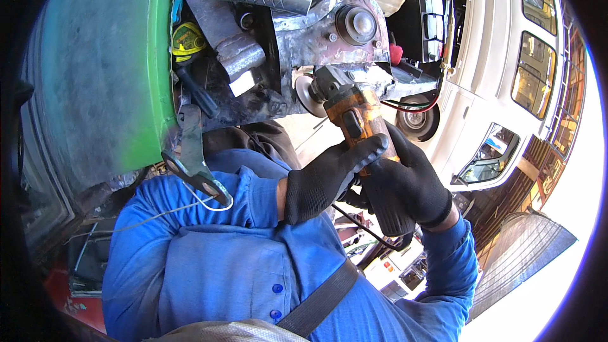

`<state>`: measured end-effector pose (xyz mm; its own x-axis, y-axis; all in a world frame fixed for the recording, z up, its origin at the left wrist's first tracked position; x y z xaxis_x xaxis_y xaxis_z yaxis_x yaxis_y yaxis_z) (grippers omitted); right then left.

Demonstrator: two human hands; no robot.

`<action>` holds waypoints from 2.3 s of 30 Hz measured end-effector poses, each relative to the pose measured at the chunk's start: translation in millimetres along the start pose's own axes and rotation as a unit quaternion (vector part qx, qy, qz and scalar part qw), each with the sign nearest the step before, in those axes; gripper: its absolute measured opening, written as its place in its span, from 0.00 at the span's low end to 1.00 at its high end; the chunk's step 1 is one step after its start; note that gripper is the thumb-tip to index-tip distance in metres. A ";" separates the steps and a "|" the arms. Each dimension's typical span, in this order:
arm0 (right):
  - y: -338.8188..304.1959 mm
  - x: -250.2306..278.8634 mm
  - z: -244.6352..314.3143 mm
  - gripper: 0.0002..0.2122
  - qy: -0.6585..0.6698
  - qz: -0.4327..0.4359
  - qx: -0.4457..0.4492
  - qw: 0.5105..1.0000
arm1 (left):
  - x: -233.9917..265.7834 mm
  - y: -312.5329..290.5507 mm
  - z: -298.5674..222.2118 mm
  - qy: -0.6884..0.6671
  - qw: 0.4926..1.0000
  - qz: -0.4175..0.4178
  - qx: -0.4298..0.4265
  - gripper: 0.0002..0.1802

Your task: The person uses an angle grinder to grind a metal section of a car's front frame, then switches to a welding torch to weld the same area. The person handles the grinder and welding torch with both hands while working on the exposed frame.

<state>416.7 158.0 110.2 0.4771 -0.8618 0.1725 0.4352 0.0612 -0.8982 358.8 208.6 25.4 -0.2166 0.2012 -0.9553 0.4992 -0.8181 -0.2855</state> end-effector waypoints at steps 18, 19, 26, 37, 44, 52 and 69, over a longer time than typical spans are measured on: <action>-2.8 -1.5 -14.4 0.40 0.040 -0.061 0.002 0.997 | 9.4 -4.2 -17.3 0.115 0.992 -0.030 -0.048 0.46; -3.6 -0.6 -16.5 0.40 0.042 -0.065 -0.004 0.997 | 8.5 -3.8 -16.3 0.125 0.991 -0.026 -0.041 0.47; 1.6 -2.8 -29.1 0.39 0.080 -0.067 0.020 0.994 | 16.9 -1.5 -12.0 0.178 0.983 -0.037 -0.029 0.49; 4.2 -7.9 -39.6 0.37 0.100 -0.069 0.046 0.992 | 21.2 -5.3 -20.5 0.201 0.976 -0.049 -0.072 0.42; 5.2 -12.6 -43.8 0.38 0.137 -0.065 0.065 0.986 | 18.2 -9.1 -25.9 0.196 0.975 -0.030 -0.102 0.40; -20.2 -9.7 -19.9 0.40 -0.049 -0.134 0.080 0.987 | 6.9 1.2 -4.6 0.143 0.986 0.056 -0.066 0.37; -11.9 -8.3 -26.7 0.52 -0.306 -0.193 0.190 0.913 | 22.1 11.5 8.9 0.132 0.990 0.050 -0.025 0.40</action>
<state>387.2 151.0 108.6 0.5185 -0.4195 0.7451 0.8391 0.0822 -0.5377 352.3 198.8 1.7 0.0589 0.2595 -0.9639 0.5488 -0.8150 -0.1859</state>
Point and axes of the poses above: each hand's wrist, its own y-axis towards the middle knuckle, its own x-axis out of the back of the hand, z = x × y, the point moved 9 cm from there along y, towards the middle knuckle, and after that the axes turned 2 degrees about -y, right-handed, at the moved point
